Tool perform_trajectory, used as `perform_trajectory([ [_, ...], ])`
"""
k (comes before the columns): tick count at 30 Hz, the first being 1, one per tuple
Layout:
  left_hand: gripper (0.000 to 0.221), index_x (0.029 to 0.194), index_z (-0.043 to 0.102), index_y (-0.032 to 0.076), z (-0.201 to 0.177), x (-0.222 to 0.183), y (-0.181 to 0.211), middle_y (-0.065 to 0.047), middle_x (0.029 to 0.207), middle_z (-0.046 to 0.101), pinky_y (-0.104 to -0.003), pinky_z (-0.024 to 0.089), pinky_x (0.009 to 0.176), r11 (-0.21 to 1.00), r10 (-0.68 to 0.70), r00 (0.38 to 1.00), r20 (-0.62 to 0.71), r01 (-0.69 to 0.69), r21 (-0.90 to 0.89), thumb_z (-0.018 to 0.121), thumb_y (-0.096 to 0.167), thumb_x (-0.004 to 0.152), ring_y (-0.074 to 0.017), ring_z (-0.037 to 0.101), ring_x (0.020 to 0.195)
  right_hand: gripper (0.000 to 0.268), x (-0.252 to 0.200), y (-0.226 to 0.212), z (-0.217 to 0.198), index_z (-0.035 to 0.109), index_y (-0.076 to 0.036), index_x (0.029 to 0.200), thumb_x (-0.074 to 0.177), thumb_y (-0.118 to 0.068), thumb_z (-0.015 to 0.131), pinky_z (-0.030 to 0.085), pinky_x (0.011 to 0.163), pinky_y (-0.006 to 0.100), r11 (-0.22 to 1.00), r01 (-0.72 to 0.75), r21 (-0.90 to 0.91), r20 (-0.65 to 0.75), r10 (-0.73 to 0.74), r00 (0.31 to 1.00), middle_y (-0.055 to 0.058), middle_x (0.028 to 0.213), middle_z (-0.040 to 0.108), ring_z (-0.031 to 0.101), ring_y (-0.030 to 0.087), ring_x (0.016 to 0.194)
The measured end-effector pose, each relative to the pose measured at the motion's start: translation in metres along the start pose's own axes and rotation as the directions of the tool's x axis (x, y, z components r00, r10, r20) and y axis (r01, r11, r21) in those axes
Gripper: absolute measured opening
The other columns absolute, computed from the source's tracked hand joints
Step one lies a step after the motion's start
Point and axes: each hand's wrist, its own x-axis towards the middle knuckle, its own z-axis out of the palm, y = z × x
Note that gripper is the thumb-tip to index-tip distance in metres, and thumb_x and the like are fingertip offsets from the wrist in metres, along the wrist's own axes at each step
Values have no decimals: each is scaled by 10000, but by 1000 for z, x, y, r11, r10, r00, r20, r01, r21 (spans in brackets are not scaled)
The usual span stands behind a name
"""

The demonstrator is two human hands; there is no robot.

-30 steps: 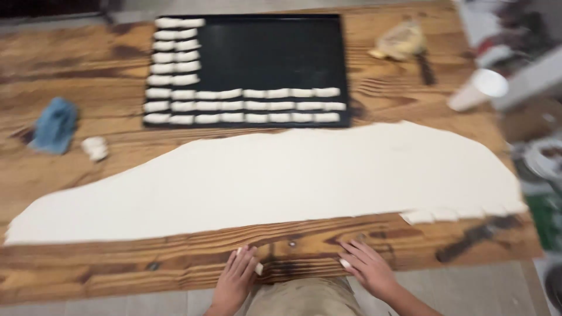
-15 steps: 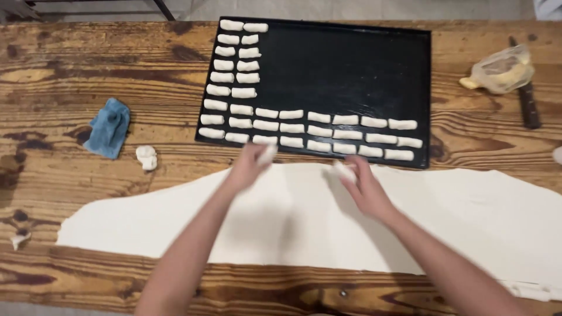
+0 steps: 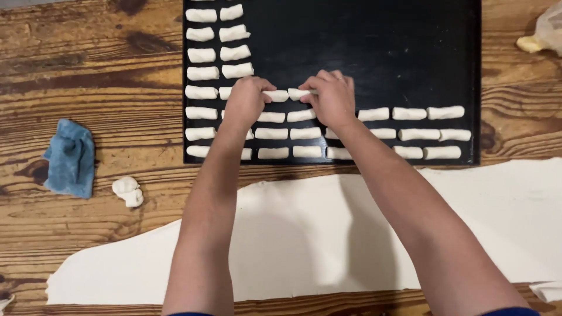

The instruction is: Cutting a large sheet of dough into small rectangular pieces and arranging them on a baking tray.

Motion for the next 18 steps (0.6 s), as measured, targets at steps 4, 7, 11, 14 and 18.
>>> perform_trajectory([
  [4, 184, 1017, 792, 168, 23, 4, -20, -6, 879, 728, -321, 592, 922, 940, 216, 976, -25, -201, 277, 832, 122, 843, -216, 705, 955, 127, 5, 9, 11, 706, -358, 1017, 911, -392, 765, 377, 1077, 472, 996, -23, -88, 94, 32, 995, -150, 985, 602, 525, 168, 1205],
  [7, 358, 1282, 708, 31, 18, -29, 11, -137, 1276, 682, -387, 497, 1086, 936, 229, 968, -98, -192, 295, 730, 46, 925, -295, 605, 1263, 437, -19, -3, -14, 618, -279, 1371, 956, -379, 711, 400, 1077, 525, 995, 47, -84, 66, -41, 997, -62, 1347, 530, 461, 231, 1324],
  [11, 358, 1331, 606, -56, 66, -126, 76, -290, 1283, 605, -537, 432, 1119, 943, 321, 866, -383, -331, 43, 586, -25, 975, -472, 549, 1267, 267, -147, -31, -55, 585, -181, 1304, 1048, -260, 587, 481, 947, 586, 993, 17, 118, -79, -8, 997, 97, 1190, 589, 580, 381, 1206],
  [14, 370, 1263, 661, 3, 148, -223, 122, -219, 1219, 658, -485, 411, 1138, 952, 202, 933, -297, -259, -166, 628, -2, 894, -400, 601, 1224, 287, -299, -29, -75, 645, -161, 757, 936, -233, 433, 538, 697, 468, 769, -223, 599, 287, 54, 956, 120, 749, 684, 703, 393, 810],
  [18, 255, 1222, 619, 7, 201, -320, 244, -175, 1193, 632, -488, 431, 1053, 843, 408, 907, -109, -420, -336, 509, 71, 1001, -369, 572, 1136, 272, -504, 13, -61, 709, -106, 1143, 1009, -137, 474, 466, 971, 486, 920, 212, 329, -42, -210, 977, 97, 1199, 708, 643, 310, 1101],
])
